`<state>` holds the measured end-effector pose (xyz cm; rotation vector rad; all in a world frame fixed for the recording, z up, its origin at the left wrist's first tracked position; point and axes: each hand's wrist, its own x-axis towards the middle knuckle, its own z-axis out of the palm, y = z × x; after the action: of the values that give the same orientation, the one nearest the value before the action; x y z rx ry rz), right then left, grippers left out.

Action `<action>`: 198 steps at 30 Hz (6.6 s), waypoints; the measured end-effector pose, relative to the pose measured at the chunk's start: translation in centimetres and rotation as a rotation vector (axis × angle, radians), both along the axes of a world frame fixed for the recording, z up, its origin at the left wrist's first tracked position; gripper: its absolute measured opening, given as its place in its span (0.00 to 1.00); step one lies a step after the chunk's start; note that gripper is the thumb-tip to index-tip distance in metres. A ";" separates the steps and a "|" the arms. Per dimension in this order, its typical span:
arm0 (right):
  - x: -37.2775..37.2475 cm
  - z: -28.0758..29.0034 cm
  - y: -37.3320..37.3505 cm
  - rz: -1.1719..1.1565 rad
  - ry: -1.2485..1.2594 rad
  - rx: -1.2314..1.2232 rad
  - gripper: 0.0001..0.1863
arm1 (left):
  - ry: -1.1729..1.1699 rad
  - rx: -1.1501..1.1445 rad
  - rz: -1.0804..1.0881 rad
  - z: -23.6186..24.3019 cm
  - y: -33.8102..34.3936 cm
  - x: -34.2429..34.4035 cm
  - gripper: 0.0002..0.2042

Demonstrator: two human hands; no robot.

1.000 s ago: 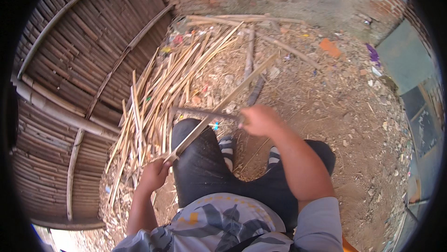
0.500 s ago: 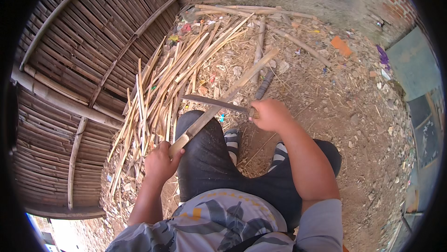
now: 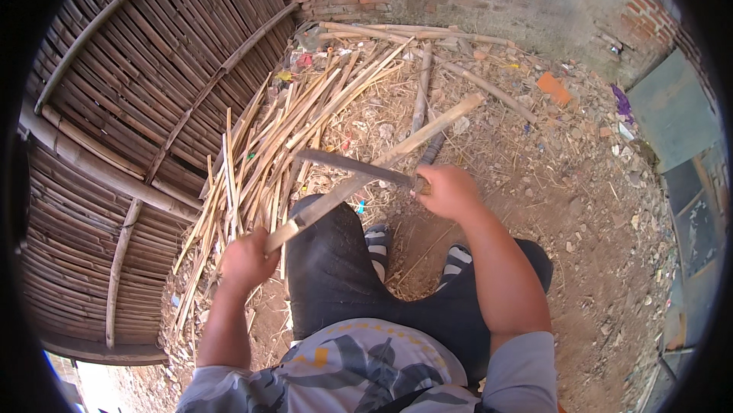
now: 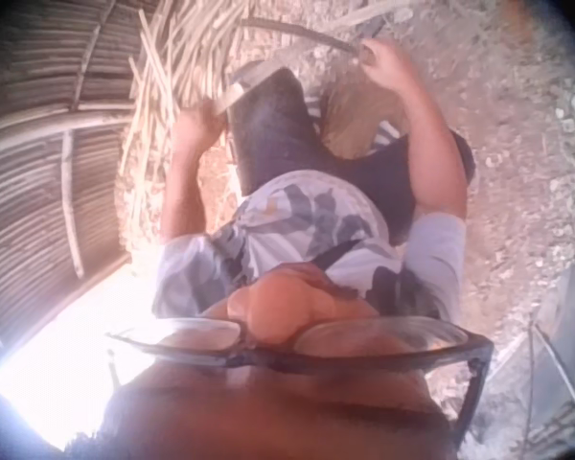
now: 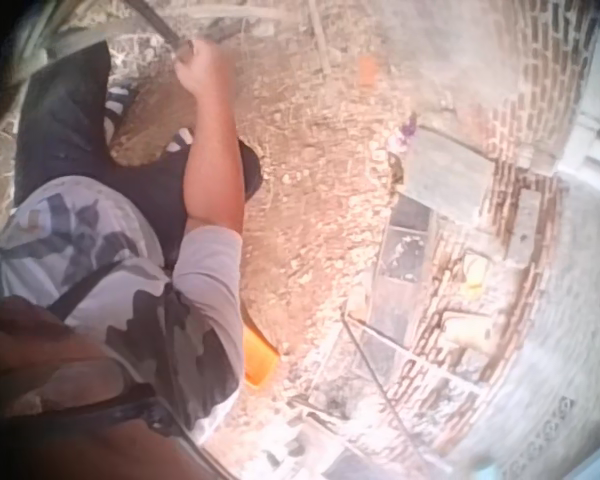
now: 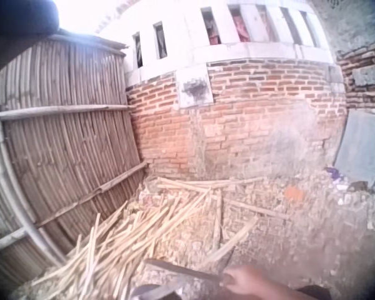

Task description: The person thins a long bamboo strip using a machete while holding the strip against their leg.

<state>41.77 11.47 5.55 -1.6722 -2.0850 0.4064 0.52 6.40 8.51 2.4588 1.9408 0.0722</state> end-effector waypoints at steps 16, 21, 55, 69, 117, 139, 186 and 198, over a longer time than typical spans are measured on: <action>4.8 3.1 -1.2 -0.024 0.147 0.087 0.18 | 0.302 0.718 -0.708 17.2 12.4 7.0 0.19; 5.5 3.9 -1.2 -0.233 0.480 0.049 0.15 | 0.052 1.075 -0.593 17.8 11.6 9.7 0.33; 6.1 2.9 -0.6 -0.270 1.435 0.344 0.17 | -0.965 0.110 -0.305 -7.5 5.9 34.0 0.23; 9.3 4.6 -2.0 -0.456 0.337 0.216 0.14 | -0.380 0.251 -0.123 4.2 10.5 16.8 0.25; 1.8 -1.7 -0.2 -0.142 -0.097 -0.012 0.15 | -0.160 -0.175 0.073 -4.7 -6.5 -2.8 0.21; 4.5 -1.3 1.4 -0.411 0.307 -0.136 0.22 | -0.103 -0.126 0.146 -4.6 -8.2 -3.6 0.20; 2.8 -3.2 1.5 -0.149 0.111 -0.193 0.13 | -0.554 -0.476 0.024 -4.5 -6.6 -3.9 0.23; 5.0 -4.0 1.9 -0.165 0.036 -0.248 0.20 | -0.439 -0.417 0.010 -3.4 -6.1 -3.6 0.24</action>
<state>46.74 13.40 1.55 -1.9454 -1.9156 0.6580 -3.04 0.25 5.12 1.9654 1.5906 0.1709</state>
